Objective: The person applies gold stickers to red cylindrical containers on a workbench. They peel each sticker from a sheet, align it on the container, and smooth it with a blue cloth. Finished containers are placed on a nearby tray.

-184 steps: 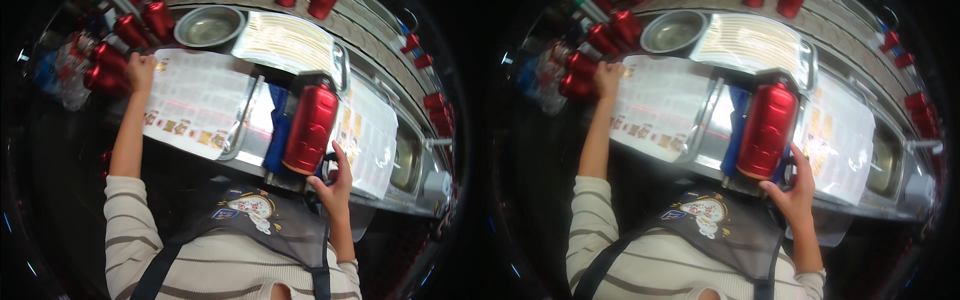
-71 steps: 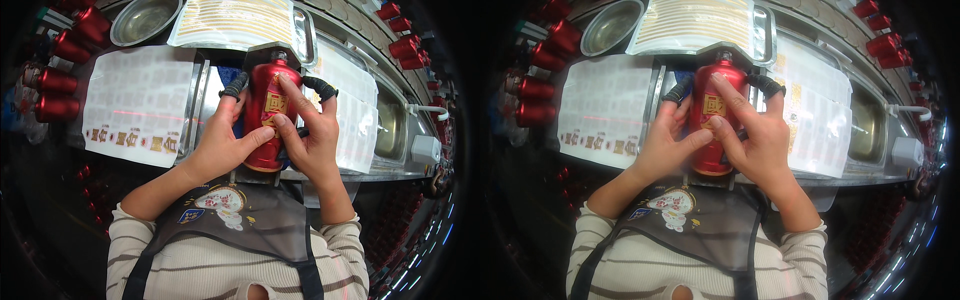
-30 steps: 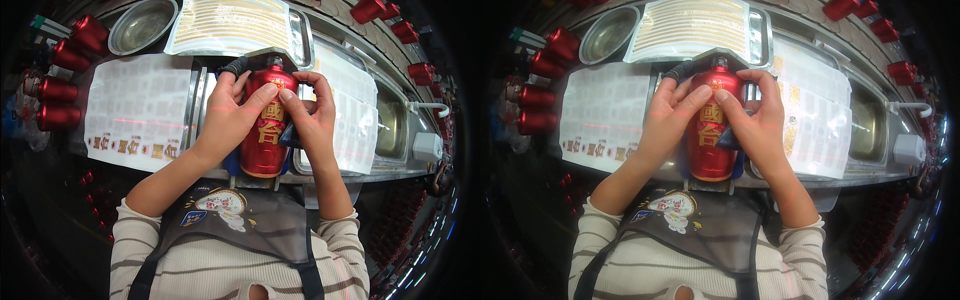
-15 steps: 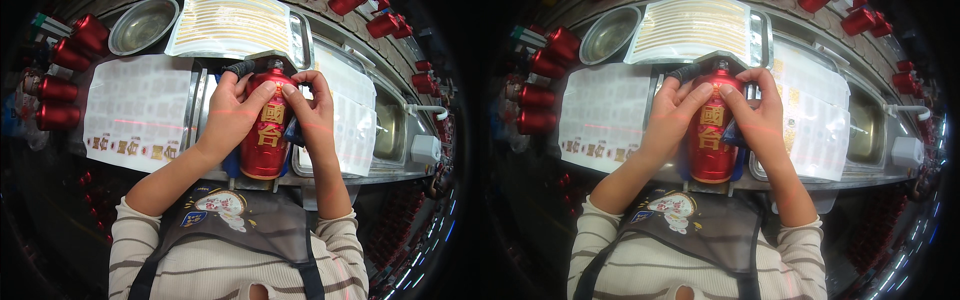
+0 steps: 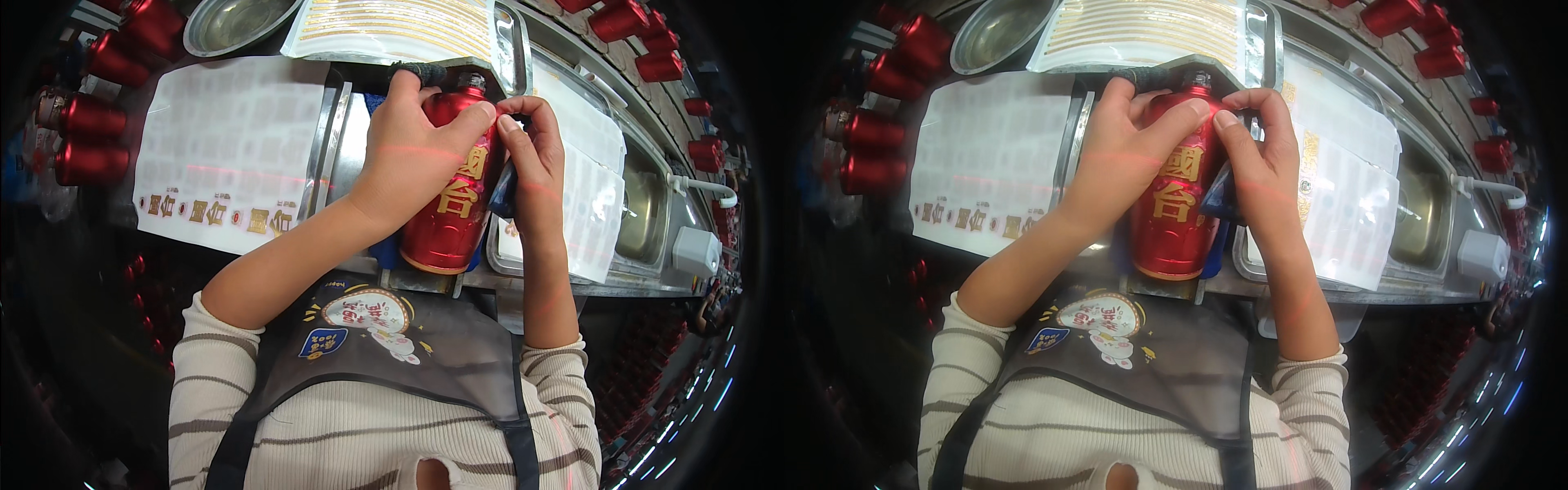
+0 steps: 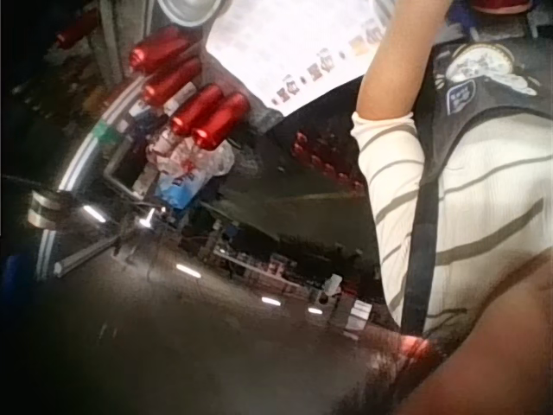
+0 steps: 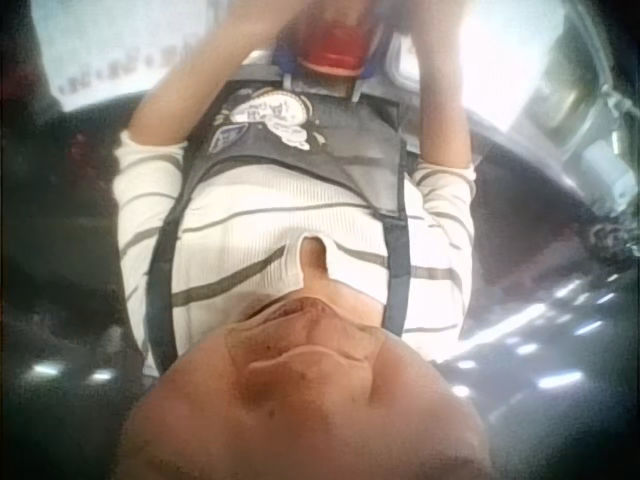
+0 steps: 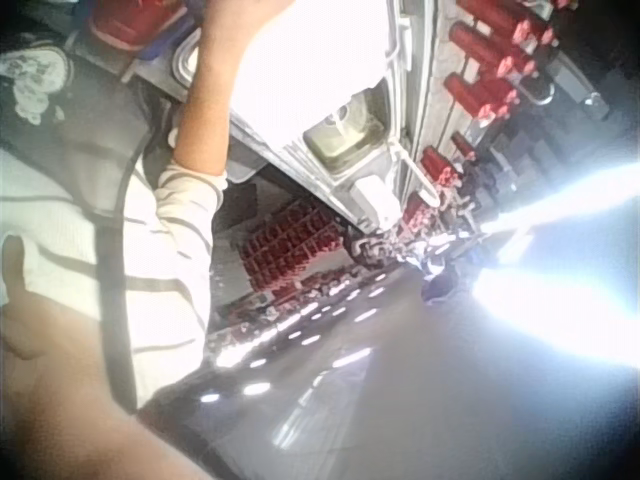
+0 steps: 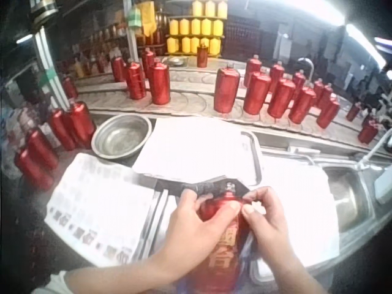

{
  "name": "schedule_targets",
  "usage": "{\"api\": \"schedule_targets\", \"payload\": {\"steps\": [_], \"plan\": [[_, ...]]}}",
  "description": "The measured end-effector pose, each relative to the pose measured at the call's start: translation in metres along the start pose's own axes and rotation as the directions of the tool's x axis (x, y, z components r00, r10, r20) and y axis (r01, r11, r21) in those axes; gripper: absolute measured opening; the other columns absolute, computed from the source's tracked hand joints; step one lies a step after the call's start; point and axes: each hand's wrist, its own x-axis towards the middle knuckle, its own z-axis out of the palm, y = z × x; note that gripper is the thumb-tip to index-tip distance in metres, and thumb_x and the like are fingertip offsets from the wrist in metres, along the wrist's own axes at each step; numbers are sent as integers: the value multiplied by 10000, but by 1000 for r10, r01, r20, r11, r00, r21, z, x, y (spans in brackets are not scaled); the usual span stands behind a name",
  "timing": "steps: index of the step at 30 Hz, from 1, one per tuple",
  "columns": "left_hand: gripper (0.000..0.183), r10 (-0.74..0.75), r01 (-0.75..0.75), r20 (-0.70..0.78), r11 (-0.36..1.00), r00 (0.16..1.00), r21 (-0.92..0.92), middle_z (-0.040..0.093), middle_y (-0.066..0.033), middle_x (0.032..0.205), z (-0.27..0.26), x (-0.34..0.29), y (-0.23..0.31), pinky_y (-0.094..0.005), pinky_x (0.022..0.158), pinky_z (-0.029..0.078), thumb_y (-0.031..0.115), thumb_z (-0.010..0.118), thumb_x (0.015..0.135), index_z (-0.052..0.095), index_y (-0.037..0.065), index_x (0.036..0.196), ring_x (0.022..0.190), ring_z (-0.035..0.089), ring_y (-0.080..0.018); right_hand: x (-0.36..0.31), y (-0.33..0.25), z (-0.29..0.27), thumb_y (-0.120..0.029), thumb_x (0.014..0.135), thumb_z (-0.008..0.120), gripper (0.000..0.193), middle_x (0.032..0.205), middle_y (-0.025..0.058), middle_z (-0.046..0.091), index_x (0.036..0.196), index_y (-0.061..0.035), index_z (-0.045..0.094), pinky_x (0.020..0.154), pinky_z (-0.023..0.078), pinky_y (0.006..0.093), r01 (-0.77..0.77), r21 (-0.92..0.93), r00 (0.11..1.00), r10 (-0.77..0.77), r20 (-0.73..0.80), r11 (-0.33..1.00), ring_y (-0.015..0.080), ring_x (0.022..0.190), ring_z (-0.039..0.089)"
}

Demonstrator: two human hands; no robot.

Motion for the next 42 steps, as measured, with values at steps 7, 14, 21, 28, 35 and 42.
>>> {"api": "schedule_targets", "payload": {"steps": [7, 14, 21, 28, 35, 42], "plan": [[617, -79, 108, 107, 947, 991, -302, 637, -257, 1134, -11, -5, 7, -352, 926, 524, 317, 814, 840, 462, -123, 1091, 1098, 621, -245, 1, -8, 7, -206, 874, 770, 363, 1018, 76, 625, 1092, -33, 536, 541, 464, 186, -32, -54, 999, 32, -12, 998, 68, 673, 636], [494, -100, 131, 115, 940, 988, -314, 532, -276, 1330, -14, -16, 3, -341, 1029, 470, 180, 761, 888, 424, -74, 1144, 1260, 523, -226, -9, -5, -5, -216, 881, 752, 441, 1115, 110, 624, 1214, -21, 539, 584, 496, 185, -57, -76, 998, 55, -28, 995, 85, 751, 669], [495, -66, 115, 263, 978, 963, -176, 457, -250, 1454, -33, -56, -4, -367, 1064, 464, 81, 735, 896, 381, -49, 1216, 1300, 511, -248, -54, 4, -7, -178, 869, 747, 694, 1367, 181, 491, 1443, -3, 399, 654, 546, 197, -68, -64, 997, 70, 25, 996, 134, 829, 695], [572, -84, 157, 266, 950, 960, -268, 493, -241, 1425, -36, -54, -9, -356, 1080, 428, 169, 786, 869, 399, -63, 1219, 1305, 501, -238, -54, 7, -7, -155, 884, 719, 725, 1382, 189, 471, 1487, -19, 342, 684, 561, 212, -64, 35, 997, 62, 48, 997, 150, 868, 694], [633, -59, 125, 272, 965, 961, -233, 478, -248, 1437, -35, -54, -10, -356, 1085, 423, 190, 781, 877, 383, -79, 1289, 1324, 482, -245, -56, 9, -2, -135, 897, 691, 734, 1422, 195, 417, 1511, -28, 304, 798, 575, 256, -63, 51, 996, 60, 60, 997, 192, 955, 687], [706, 78, -84, 237, 996, 968, 18, 475, -264, 1432, -35, -66, -14, -371, 1107, 392, 218, 805, 855, 371, -99, 1312, 1339, 478, -267, -38, 19, -38, -235, 926, 643, 303, 897, 67, 648, 1124, -9, 677, 555, 421, 245, -279, 316, 907, 357, -222, 907, 89, 640, 547]]}}
